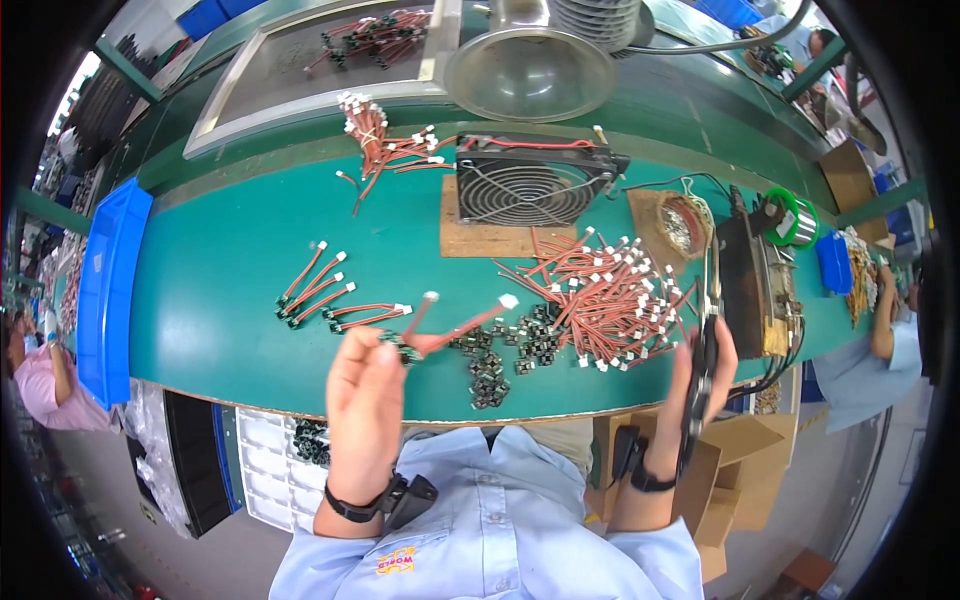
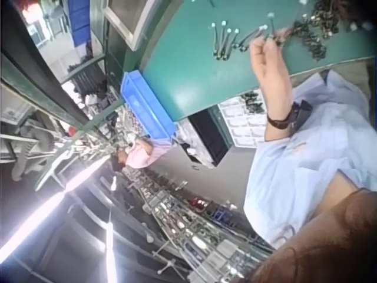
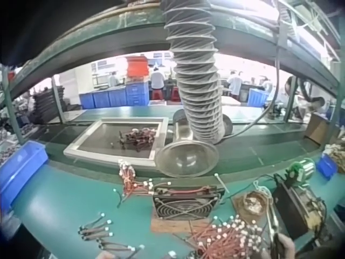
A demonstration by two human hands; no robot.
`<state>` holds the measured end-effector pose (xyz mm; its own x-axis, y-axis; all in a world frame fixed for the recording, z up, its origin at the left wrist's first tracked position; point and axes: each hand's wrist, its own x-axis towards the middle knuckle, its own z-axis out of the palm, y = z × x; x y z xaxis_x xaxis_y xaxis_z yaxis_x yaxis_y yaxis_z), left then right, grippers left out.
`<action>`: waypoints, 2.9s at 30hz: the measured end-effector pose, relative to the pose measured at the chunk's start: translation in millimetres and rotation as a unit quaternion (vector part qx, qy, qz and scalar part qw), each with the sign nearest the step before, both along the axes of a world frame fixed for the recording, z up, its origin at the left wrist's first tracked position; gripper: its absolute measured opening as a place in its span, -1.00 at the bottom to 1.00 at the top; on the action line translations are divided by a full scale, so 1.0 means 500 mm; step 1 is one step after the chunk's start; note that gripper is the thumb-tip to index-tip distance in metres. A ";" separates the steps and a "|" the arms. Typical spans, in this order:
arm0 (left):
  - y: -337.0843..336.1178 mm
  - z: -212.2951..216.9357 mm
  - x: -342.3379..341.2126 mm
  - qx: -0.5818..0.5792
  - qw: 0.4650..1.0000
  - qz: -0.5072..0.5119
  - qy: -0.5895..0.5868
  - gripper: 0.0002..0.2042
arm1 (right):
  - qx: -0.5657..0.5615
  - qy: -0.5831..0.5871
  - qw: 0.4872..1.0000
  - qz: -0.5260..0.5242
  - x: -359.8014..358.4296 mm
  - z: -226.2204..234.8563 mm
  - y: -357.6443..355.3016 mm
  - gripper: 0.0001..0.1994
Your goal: Soldering wires to small printed circuit boards at a manual assembly station.
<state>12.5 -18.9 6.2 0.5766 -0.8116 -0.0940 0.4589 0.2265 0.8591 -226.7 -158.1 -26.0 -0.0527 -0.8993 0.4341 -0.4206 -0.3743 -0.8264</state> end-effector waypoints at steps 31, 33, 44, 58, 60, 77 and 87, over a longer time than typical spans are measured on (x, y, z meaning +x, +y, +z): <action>0.017 0.028 -0.005 0.121 0.858 0.030 -0.499 -0.82 | -0.041 -0.128 0.974 0.182 0.146 -0.012 0.040 -0.68; -0.008 0.031 -0.033 0.079 0.888 -0.087 -0.445 -0.81 | -0.041 -0.156 0.967 0.197 0.145 -0.006 0.067 -0.69; -0.014 -0.001 -0.096 0.115 0.888 -0.171 -0.411 -0.87 | -0.049 0.001 0.939 0.341 0.071 0.002 0.152 -0.69; 0.003 -0.007 -0.085 0.020 0.780 -0.164 -0.604 -0.82 | -0.007 0.093 0.913 0.398 0.067 0.030 0.149 -0.49; 0.005 -0.008 -0.086 0.020 0.789 -0.158 -0.593 -0.83 | -0.006 0.093 0.913 0.398 0.068 0.036 0.148 -0.50; 0.009 -0.033 -0.079 0.251 0.732 -0.025 -0.633 -0.77 | 0.055 -0.023 0.956 0.287 0.083 0.016 0.141 -0.57; 0.014 -0.065 -0.080 0.069 0.751 -0.052 -0.654 -0.77 | 0.133 -0.075 0.948 0.279 0.072 0.028 0.159 -0.56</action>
